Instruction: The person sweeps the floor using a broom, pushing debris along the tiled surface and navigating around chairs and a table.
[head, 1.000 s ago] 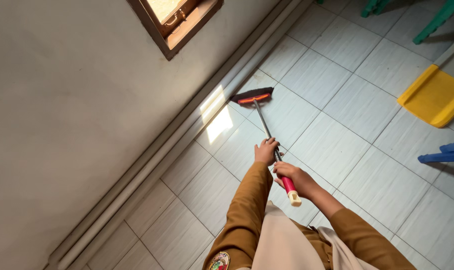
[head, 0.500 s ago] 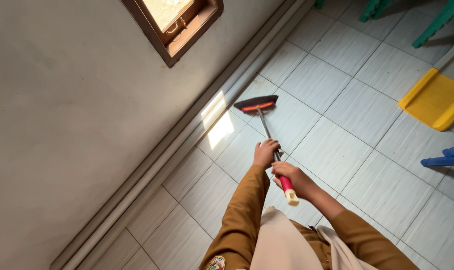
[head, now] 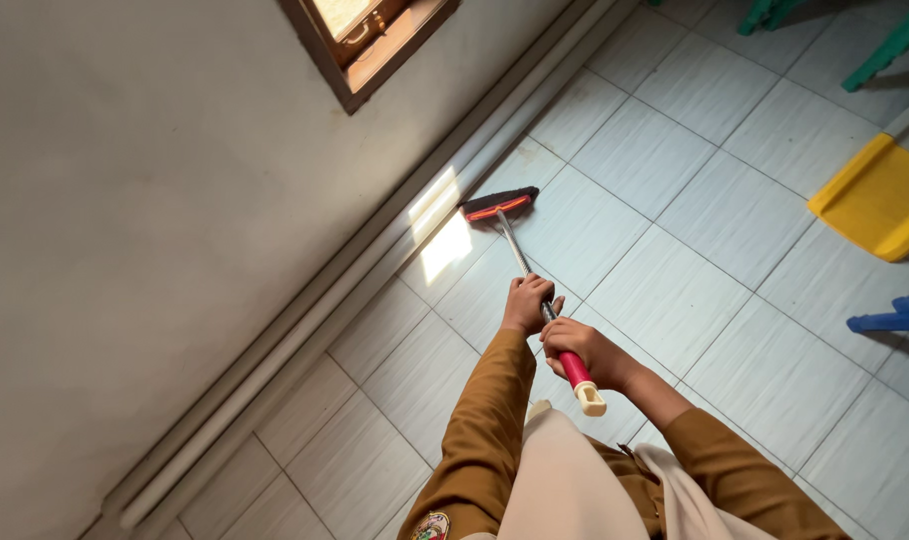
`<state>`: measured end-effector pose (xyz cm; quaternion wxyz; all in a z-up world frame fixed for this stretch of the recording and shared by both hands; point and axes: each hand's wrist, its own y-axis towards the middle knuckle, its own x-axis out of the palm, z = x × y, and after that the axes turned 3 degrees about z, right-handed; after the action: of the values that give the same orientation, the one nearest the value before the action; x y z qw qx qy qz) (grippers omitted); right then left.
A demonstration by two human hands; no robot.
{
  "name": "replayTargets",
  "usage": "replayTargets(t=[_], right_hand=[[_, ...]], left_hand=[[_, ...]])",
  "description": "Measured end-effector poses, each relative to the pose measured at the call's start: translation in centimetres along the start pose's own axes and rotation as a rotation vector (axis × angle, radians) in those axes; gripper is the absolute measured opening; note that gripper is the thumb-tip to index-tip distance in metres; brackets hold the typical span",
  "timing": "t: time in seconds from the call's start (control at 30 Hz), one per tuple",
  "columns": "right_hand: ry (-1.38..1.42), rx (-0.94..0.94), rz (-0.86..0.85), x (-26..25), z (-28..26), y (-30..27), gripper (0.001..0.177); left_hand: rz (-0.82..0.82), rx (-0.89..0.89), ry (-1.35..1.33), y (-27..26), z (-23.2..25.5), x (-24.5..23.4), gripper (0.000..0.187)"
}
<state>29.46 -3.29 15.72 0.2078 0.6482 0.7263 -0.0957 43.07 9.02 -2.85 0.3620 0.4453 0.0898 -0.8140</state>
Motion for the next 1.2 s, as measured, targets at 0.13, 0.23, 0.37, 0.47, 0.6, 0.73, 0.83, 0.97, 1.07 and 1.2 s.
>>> replayTargets(t=[0.13,0.23,0.37,0.47,0.6,0.73,0.83,0.97,1.07,1.2], right_hand=[[0.036,-0.031,-0.034,0.9,-1.1,-0.9,0.011],[0.072,-0.08,-0.05,1.5,-2.1,-1.9,0.012],[0.11,-0.087,-0.073,2.4,-3.5,-4.5,0.012],[0.069,-0.039,-0.096,2.9,-4.2,-7.2,0.015],[0.029,-0.071,-0.033,3.6,-4.7,-11.2,0.017],[0.022,-0.092,0.049,3.3,-5.9,-15.9,0.019],[0.007,-0.002,0.071,2.9,-7.2,-19.4,0.018],[-0.006,0.069,0.099,3.7,-8.8,-22.8,0.019],[0.045,0.09,0.134,5.0,-10.3,-24.7,0.017],[0.044,0.045,0.098,5.7,-12.0,-26.9,0.013]], left_hand=[[0.042,-0.035,0.03,-2.2,1.0,-1.2,0.026],[0.06,-0.066,0.055,-4.3,1.8,-1.9,0.026],[0.095,-0.072,0.096,-7.6,2.9,-1.9,0.022],[0.086,-0.094,0.129,-9.8,4.2,-1.1,0.014],[0.035,-0.116,0.049,-12.4,6.5,0.6,0.009],[-0.012,-0.078,-0.015,-14.1,9.8,3.2,0.008],[-0.002,-0.034,-0.113,-15.2,12.6,5.1,0.009],[-0.133,-0.023,-0.117,-16.9,15.1,6.1,0.009],[-0.147,0.026,-0.034,-19.0,16.4,5.7,0.013],[-0.089,0.023,0.055,-22.1,18.5,4.5,0.017]])
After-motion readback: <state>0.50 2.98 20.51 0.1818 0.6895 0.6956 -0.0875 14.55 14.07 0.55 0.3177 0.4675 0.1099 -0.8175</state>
